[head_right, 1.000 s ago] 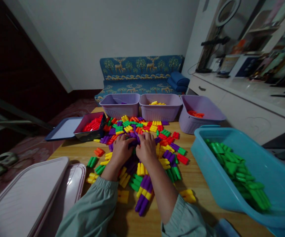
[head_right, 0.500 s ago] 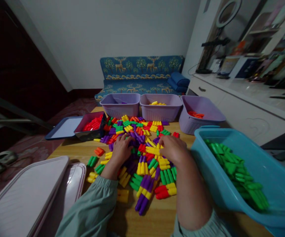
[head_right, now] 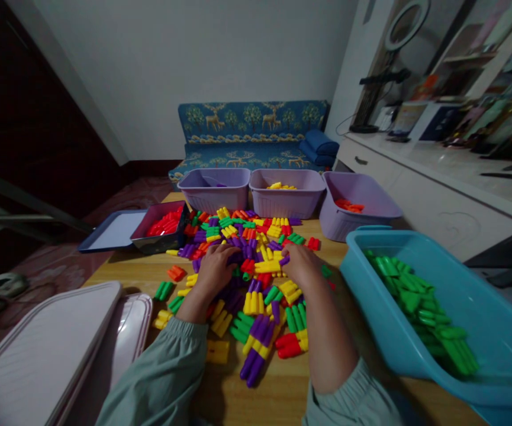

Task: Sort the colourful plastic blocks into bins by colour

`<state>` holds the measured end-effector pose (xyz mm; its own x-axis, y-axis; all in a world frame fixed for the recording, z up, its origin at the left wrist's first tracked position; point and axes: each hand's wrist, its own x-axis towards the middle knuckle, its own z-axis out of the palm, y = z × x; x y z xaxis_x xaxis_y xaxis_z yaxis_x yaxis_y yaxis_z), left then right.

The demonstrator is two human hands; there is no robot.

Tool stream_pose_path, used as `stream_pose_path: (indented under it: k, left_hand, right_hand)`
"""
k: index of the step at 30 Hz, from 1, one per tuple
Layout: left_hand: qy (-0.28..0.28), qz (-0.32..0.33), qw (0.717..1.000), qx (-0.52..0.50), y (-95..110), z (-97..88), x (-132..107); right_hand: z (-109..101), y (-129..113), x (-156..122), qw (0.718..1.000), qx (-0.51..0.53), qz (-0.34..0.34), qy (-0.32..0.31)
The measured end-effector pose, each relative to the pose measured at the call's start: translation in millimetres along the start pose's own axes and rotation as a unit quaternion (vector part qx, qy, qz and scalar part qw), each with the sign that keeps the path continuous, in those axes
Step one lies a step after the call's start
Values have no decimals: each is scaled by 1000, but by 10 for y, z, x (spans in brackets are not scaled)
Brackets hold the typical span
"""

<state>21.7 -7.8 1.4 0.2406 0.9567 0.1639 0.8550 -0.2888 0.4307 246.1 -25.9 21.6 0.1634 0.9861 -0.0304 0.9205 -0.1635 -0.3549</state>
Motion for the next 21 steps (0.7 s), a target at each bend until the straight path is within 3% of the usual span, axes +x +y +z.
stream_pose_path:
  k: [5,10,14,18,21]
  left_hand:
    - [11,23,1000,0,-66,40,41]
    - [36,33,999,-15,-93,86,86]
    - [89,12,993,-77,-112,90,111]
    - [177,-40,960,-213,-70,0,115]
    - [170,-90,904,-382,1,-85,111]
  right_hand:
    - [364,-233,115,983,147,-45,97]
    - [588,-367,150,914,381,-121,72]
    - [564,-402,126,868,481,-99,73]
    - [465,-486,76,835,538,-97,59]
    - [384,-594,14,829,546,-104,57]
